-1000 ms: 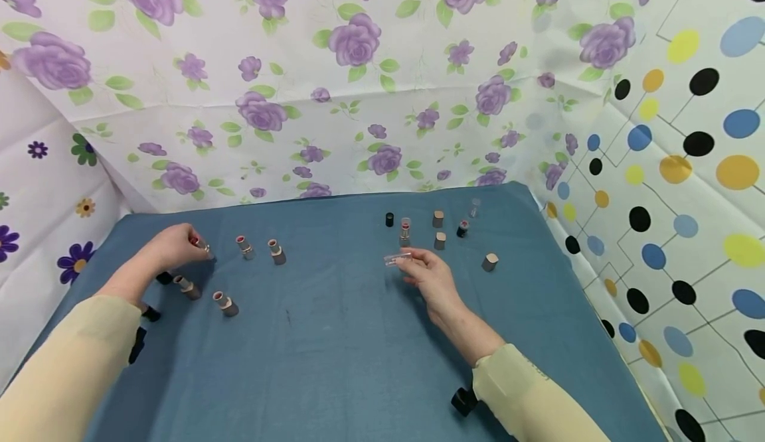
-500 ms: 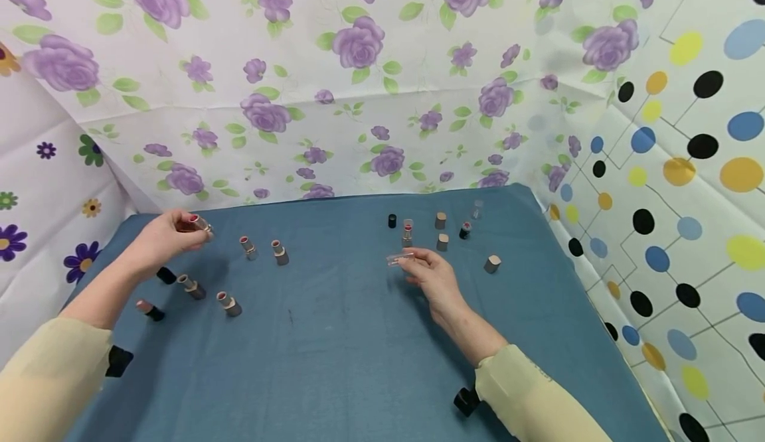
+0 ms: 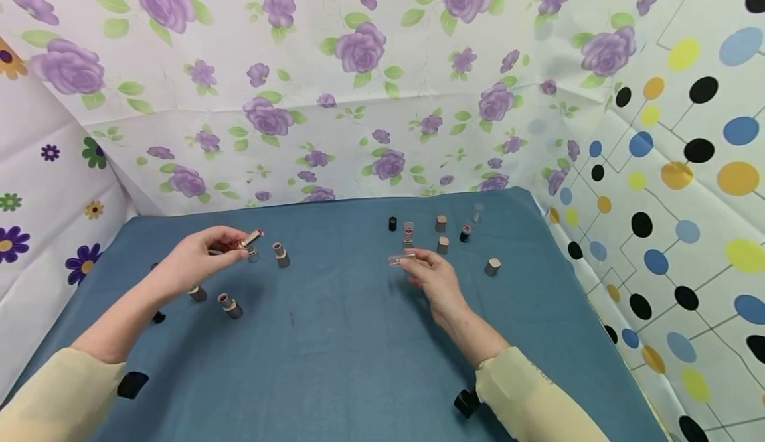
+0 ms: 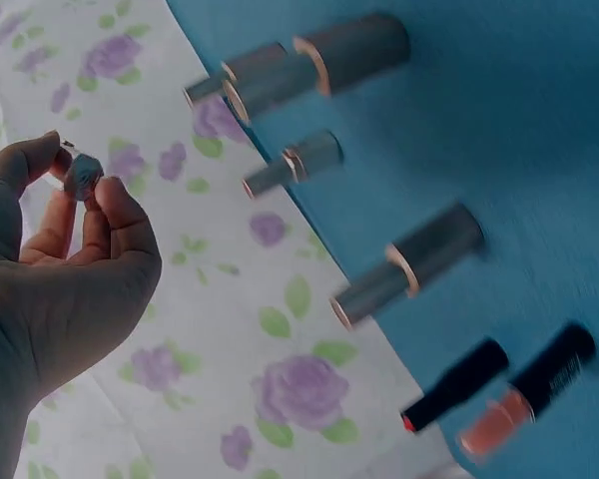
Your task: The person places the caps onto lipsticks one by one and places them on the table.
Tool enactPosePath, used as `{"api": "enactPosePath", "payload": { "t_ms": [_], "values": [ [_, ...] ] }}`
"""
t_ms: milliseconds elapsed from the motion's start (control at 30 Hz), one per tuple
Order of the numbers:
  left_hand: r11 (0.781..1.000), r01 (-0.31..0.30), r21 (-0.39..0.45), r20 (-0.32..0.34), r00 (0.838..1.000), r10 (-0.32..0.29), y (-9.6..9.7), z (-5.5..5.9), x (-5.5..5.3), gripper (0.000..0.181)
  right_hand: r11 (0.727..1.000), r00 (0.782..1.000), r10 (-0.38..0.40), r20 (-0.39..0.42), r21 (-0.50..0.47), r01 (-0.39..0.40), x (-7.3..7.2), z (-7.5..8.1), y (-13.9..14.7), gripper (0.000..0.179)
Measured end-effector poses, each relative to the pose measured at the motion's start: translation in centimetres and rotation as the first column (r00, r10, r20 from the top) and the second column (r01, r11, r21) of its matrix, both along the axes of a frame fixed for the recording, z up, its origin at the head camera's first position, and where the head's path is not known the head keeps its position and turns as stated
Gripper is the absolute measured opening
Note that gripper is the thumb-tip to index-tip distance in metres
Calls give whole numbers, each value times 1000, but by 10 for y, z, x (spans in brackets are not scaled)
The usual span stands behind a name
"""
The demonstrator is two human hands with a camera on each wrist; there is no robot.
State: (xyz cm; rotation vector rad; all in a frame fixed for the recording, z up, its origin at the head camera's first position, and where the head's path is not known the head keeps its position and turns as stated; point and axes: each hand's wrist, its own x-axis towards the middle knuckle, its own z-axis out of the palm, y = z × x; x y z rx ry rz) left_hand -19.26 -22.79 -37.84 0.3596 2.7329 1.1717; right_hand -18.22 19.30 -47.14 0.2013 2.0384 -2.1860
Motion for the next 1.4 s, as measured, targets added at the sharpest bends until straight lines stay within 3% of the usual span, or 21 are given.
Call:
{"api": "enactPosePath", "payload": {
  "t_ms": [167, 400, 600, 1100, 1400],
  "values": [
    [998, 54, 44, -2, 999, -54, 16, -7, 6, 36, 1000, 1000, 1, 6, -4, -1, 2, 0, 0, 52],
    [995, 54, 83, 7, 998, -55, 41, -14, 15, 29, 1000, 1000, 16, -20, -5, -16, 3, 0, -2, 53],
    [987, 94, 130, 14, 995, -96, 62, -20, 21, 27, 1000, 999, 16, -32, -21, -17, 3, 2, -8, 54],
    [968, 112, 223, 19, 993, -119, 99, -53, 11, 26, 994, 996, 73, -56, -82, -77, 7, 4, -37, 51],
    [969, 95, 230, 14, 995, -100, 113, -59, 11, 27, 995, 996, 68, -52, -74, -72, 8, 1, -51, 49]
  ]
}}
